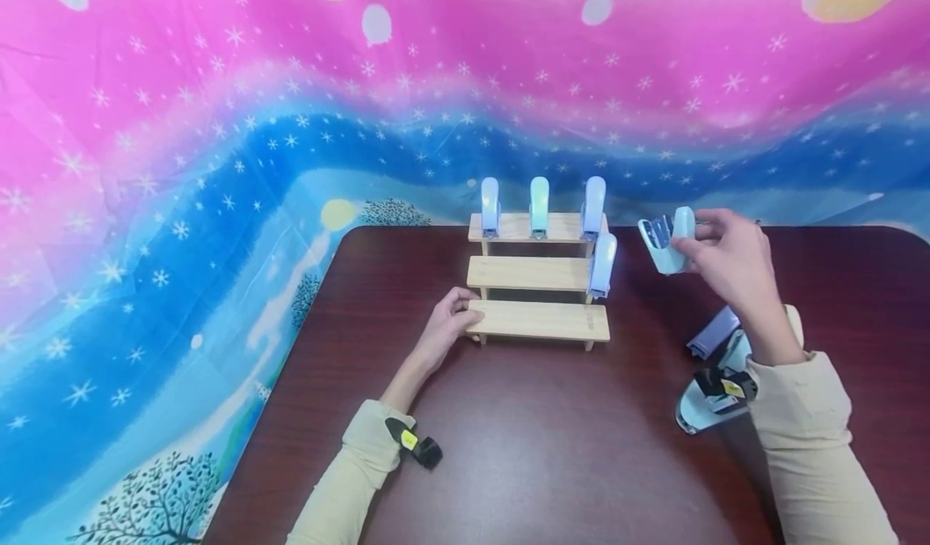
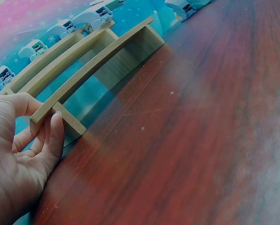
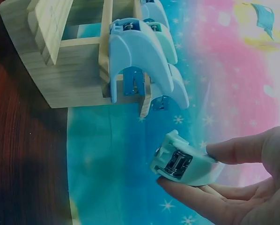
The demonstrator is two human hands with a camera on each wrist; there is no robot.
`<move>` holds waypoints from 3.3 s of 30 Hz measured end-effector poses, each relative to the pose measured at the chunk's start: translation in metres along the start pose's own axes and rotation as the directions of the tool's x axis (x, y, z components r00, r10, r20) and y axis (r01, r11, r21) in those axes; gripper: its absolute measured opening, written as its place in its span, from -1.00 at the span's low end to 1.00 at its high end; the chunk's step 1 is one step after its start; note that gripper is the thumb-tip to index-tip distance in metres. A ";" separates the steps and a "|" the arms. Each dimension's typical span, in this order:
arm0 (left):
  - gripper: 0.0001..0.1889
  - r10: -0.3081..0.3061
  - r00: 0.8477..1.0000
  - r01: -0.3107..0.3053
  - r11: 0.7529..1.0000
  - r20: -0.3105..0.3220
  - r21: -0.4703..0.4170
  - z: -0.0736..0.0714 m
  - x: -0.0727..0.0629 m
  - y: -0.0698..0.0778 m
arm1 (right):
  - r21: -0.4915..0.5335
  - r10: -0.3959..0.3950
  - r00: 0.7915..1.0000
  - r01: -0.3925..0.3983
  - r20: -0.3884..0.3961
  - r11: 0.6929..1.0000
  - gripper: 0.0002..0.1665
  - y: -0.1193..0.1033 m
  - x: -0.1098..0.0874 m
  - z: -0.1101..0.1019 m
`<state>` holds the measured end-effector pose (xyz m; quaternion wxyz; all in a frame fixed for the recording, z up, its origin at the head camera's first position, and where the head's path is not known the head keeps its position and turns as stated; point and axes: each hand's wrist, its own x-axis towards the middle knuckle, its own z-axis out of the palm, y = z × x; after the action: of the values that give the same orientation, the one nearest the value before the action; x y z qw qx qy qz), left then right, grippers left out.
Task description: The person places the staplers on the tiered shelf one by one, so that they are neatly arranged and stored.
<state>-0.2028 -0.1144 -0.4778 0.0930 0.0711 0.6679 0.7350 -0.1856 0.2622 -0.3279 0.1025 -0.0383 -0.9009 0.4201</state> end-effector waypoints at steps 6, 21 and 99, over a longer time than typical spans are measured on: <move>-0.66 -0.002 1.000 0.002 1.000 -0.003 0.008 0.000 0.000 0.001 | 0.066 0.016 0.999 -0.013 -0.041 0.998 -0.32 -0.005 -0.004 -0.001; -0.67 0.014 1.000 -0.014 1.000 -0.001 0.010 0.000 0.001 0.000 | 0.240 0.067 0.992 -0.041 -0.102 0.970 -0.26 -0.010 -0.009 0.000; -0.68 -0.020 1.000 0.020 0.999 -0.008 0.030 0.001 -0.003 0.001 | -0.152 -0.291 0.957 0.286 -0.012 0.946 -0.67 -0.077 -0.032 0.120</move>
<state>-0.1995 -0.1148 -0.4764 0.0964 0.0629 0.6801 0.7240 -0.1790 0.1177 -0.3497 0.1752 0.0791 -0.9236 0.3316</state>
